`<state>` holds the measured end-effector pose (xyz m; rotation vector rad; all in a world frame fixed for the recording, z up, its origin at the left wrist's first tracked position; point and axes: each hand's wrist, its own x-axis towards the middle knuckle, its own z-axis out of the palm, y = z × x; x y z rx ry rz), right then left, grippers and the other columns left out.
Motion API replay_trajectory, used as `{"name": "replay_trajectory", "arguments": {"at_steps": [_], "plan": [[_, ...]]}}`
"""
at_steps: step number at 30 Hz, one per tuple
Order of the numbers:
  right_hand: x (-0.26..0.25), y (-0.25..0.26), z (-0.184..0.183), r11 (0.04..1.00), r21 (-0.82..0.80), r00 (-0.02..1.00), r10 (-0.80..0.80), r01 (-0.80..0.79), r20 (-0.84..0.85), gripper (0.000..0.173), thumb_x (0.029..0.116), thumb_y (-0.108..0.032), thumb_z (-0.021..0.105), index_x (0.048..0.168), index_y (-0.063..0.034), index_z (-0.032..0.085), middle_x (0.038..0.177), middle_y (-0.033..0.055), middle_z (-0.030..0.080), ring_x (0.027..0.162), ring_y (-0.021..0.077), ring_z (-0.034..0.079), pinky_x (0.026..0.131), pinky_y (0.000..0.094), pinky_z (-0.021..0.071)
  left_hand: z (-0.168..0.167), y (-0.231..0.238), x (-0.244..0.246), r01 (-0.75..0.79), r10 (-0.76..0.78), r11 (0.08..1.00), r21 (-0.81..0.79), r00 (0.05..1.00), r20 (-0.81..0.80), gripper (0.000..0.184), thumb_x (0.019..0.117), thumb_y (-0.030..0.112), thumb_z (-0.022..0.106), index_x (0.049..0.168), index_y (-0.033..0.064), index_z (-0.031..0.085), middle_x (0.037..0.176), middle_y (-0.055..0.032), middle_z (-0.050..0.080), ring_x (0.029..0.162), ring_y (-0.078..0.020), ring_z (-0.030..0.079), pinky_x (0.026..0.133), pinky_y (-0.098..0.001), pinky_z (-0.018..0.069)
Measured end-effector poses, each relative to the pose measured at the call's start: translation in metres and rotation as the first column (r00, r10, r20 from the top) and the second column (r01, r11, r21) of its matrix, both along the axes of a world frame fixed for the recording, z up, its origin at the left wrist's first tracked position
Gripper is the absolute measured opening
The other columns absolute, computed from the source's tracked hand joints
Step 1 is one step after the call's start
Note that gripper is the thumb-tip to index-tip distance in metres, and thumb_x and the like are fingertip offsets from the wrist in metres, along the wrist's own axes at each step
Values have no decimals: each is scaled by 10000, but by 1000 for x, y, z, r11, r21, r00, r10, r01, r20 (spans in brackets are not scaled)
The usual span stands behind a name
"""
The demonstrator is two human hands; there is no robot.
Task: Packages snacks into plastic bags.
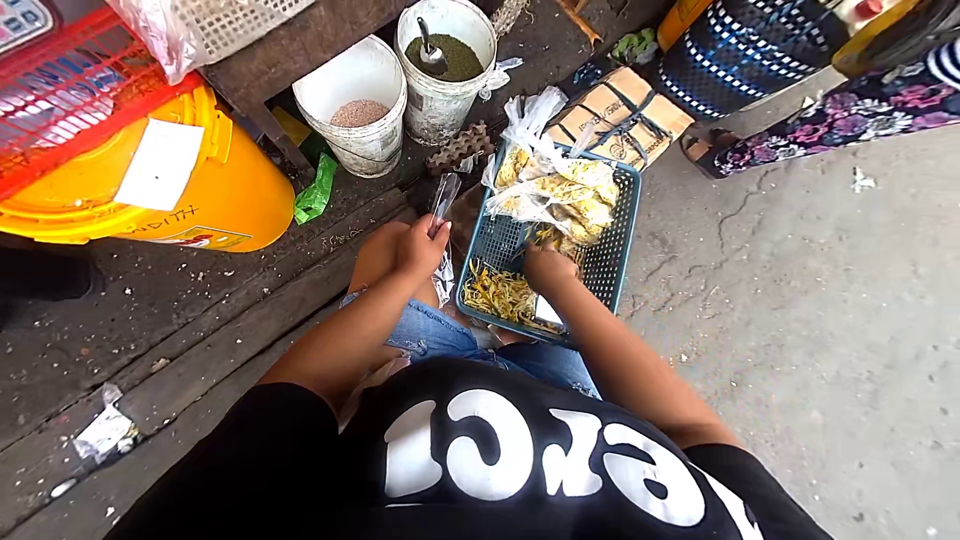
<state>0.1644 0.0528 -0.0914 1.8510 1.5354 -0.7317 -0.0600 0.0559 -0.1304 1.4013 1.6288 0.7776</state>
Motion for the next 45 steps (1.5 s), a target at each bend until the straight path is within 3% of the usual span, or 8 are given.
{"name": "replay_trajectory", "arguments": {"at_steps": [3,7,15,21,26,35,39,45], "plan": [[0,-3,15,995,-41,992,84,-88,-99,593,987,-59,515,1565,-151,424,1522,237,478,1282,480,563,975,700,464,-4,1,-2,-29,29,999,17,1000,9,246,1030,224,599,1078,-1,687,868,-127,668,786,-214,636,782,-424,525],[33,16,-11,988,155,973,42,-6,-228,738,935,-11,598,1609,-138,326,1600,299,322,1144,576,596,877,747,484,-1,-2,-1,-31,30,999,14,1000,8,241,1030,218,602,1077,-3,686,889,-135,679,806,-215,650,797,-423,530],[53,39,3,932,334,986,-104,142,-129,782,925,12,591,1614,-30,224,1565,347,346,1233,608,535,897,767,462,6,-5,-8,-41,41,999,-31,999,10,257,1039,215,591,1124,-10,684,946,-156,697,860,-232,669,841,-434,536],[46,29,-15,984,169,997,-67,59,42,748,943,7,576,1597,1,212,1565,304,375,1211,529,590,906,696,498,8,-1,-7,-45,45,999,-31,999,-12,256,1036,221,592,1114,-3,688,910,-146,689,828,-236,662,812,-436,537],[36,25,-1,998,58,996,-33,29,78,514,978,-63,567,1453,75,428,1418,326,523,1287,504,545,971,694,457,3,0,-8,-41,41,999,-9,999,3,250,1034,224,593,1082,-4,684,861,-129,658,774,-215,626,768,-417,522],[55,40,-14,979,185,995,-94,86,36,768,924,-48,645,1599,-40,278,1572,306,370,1254,573,535,917,761,447,3,0,-8,-34,34,999,-10,999,0,244,1037,220,588,1085,1,684,883,-131,663,797,-220,629,784,-413,521],[54,36,-18,988,147,999,-41,44,-25,687,924,-62,651,1562,-174,422,1461,328,490,1266,571,522,928,779,424,1,1,-4,-46,46,999,2,999,-1,236,1036,216,591,1081,4,687,875,-128,671,790,-218,639,776,-418,526],[14,1,4,999,-12,999,47,-47,-19,558,981,-44,516,1529,-5,417,1513,287,461,1302,497,537,993,698,450,3,0,-5,-42,42,999,3,999,5,251,1042,223,581,1096,1,685,885,-136,670,800,-224,638,790,-424,525]]}}
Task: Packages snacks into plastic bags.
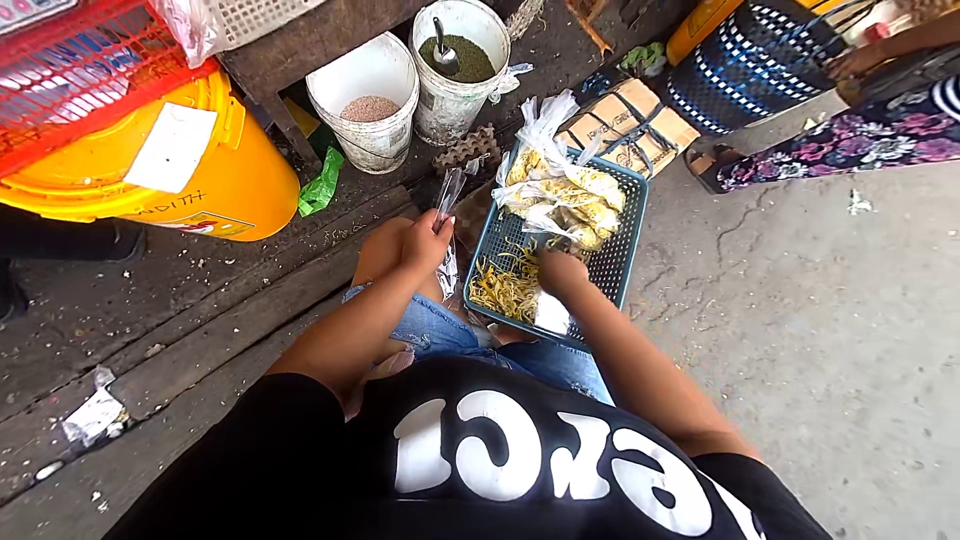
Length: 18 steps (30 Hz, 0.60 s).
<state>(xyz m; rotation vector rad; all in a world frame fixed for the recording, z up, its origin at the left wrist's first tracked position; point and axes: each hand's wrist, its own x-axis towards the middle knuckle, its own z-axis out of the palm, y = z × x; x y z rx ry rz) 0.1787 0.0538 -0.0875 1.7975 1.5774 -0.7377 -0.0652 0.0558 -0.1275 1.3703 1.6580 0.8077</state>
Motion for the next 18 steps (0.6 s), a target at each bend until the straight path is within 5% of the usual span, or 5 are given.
{"name": "replay_trajectory", "arguments": {"at_steps": [3,6,11,15,18], "plan": [[4,-12,-1,998,-16,993,62,-64,-104,551,982,-17,480,1531,-41,451,1585,222,412,1337,470,522,1027,687,438,-2,-1,0,13,-13,1000,18,1000,-5,251,1043,220,581,1092,-5,682,884,-135,673,792,-215,639,786,-418,526],[21,-10,4,997,33,949,77,-71,-305,445,1004,-31,467,1412,-115,622,1497,195,533,1364,430,513,1078,694,389,-2,-3,0,16,-16,999,29,1000,1,245,1039,218,588,1090,-4,679,856,-122,655,756,-200,613,754,-400,514],[32,-12,-1,963,255,937,12,83,-349,411,986,-51,533,1365,-142,663,1386,218,610,1233,474,595,960,741,447,2,-4,-5,-30,21,994,101,996,91,253,1030,201,618,1141,-17,683,1006,-134,711,899,-143,669,868,-345,542],[13,-35,-21,988,139,907,3,61,-421,500,1036,-330,583,1479,-102,542,1435,251,560,1298,479,551,1031,721,423,18,10,-1,-153,90,962,226,960,267,244,1032,142,595,1148,-64,653,1069,-130,689,951,-101,638,900,-296,524],[-1,-51,-7,998,60,944,38,-19,-327,351,1017,-202,596,1324,-43,655,1399,260,579,1254,494,572,980,731,444,49,16,12,-119,-64,897,426,919,389,220,1012,83,586,1134,-92,641,1087,-126,695,1008,-115,661,942,-319,546]]}}
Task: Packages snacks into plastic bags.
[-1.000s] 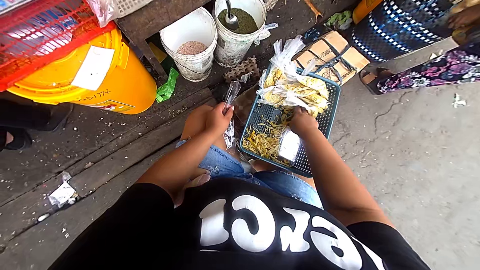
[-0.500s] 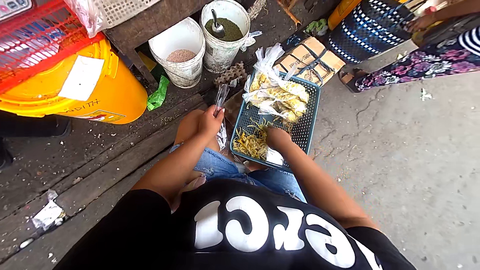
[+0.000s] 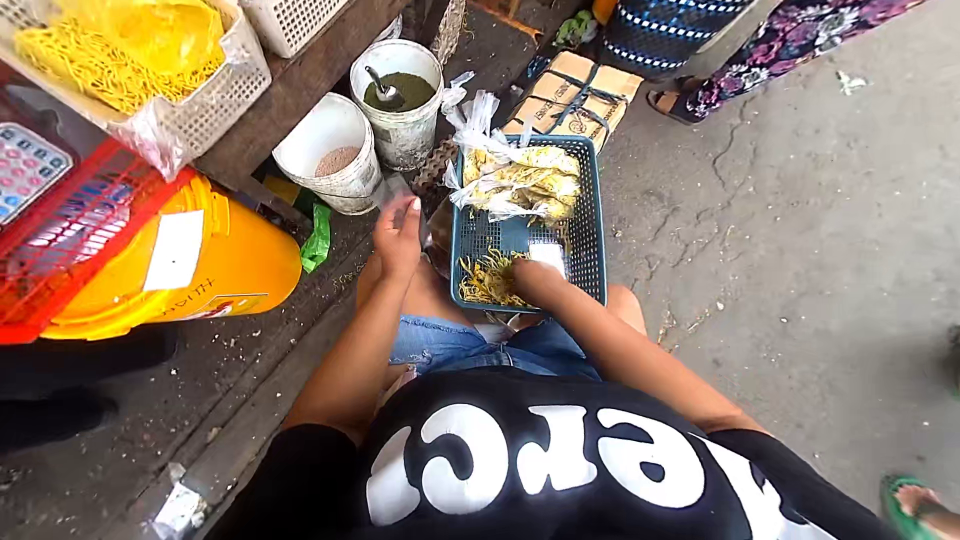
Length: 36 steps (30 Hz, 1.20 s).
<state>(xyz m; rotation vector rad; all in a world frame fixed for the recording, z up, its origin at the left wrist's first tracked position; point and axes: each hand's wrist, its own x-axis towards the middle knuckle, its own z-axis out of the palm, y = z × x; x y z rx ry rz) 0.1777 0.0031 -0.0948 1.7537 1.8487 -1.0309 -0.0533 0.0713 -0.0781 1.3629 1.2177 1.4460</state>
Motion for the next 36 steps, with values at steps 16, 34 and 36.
{"name": "replay_trajectory", "arguments": {"at_steps": [16,34,36], "plan": [[47,-41,17,818,445,902,-191,364,-386,166,999,-129,646,1078,-49,768,1159,193,705,1049,398,687,894,632,537,-46,-68,66,415,-434,901,-128,863,-259,236,903,57,741,1108,-49,690,1050,-163,701,993,-199,681,922,-362,564],[46,-65,118,504,542,598,62,673,-799,146,954,-80,677,1077,-41,745,1079,19,697,858,-7,657,778,153,574,-51,-68,63,442,-488,861,-251,857,-165,178,919,65,711,1060,-43,696,1001,-115,713,932,-122,684,885,-311,567],[45,-65,126,500,548,582,102,670,-806,147,948,-68,679,1078,-29,735,1077,20,691,847,-6,650,764,152,571,-51,-67,63,442,-486,856,-266,865,-127,165,923,60,710,1057,-34,692,986,-104,707,911,-110,678,867,-299,567]]}}
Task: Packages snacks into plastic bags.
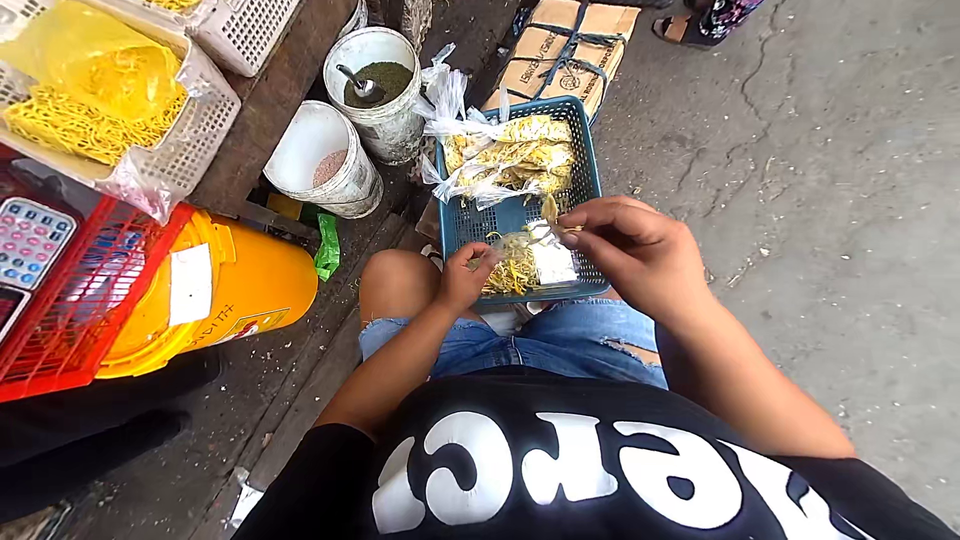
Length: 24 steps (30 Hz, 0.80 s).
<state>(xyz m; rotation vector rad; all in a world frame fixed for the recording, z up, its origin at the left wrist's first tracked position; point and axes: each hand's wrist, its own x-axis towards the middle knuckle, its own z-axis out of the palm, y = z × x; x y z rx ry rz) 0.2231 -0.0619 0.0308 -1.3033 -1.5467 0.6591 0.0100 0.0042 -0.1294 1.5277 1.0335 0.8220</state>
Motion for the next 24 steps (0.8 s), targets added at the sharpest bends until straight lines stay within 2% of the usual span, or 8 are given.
{"name": "replay_trajectory", "arguments": {"at_steps": [7,11,16,24], "plan": [[-5,8,24,986,150,996,84,-77,-40,144,949,-42,676,1083,-30,726,1120,16,690,956,44,676,837,207,596,10,1,-1,-10,7,998,-58,999,-43,167,938,63,696,1067,-43,692,979,-114,710,898,-107,676,862,-300,565],[-11,13,29,972,211,993,116,-106,-37,151,951,-44,680,1096,-34,717,1130,10,686,969,49,678,839,209,598,11,0,0,-3,0,998,-58,999,-51,166,942,60,692,1076,-38,690,981,-110,707,903,-107,672,870,-297,561],[-19,17,14,980,169,992,116,-106,-52,135,953,-35,668,1076,-13,718,1124,39,684,962,52,681,836,211,603,7,1,-1,-2,2,999,-51,1000,-1,166,936,68,702,1065,-36,688,963,-96,707,894,-98,672,862,-297,565],[-12,17,1,991,131,991,23,-5,-134,148,950,-18,665,1092,-27,704,1130,14,691,897,34,673,793,202,589,5,1,-3,0,1,1000,-10,990,139,101,905,19,720,995,-24,703,919,-41,711,865,-44,667,849,-255,570]]}}
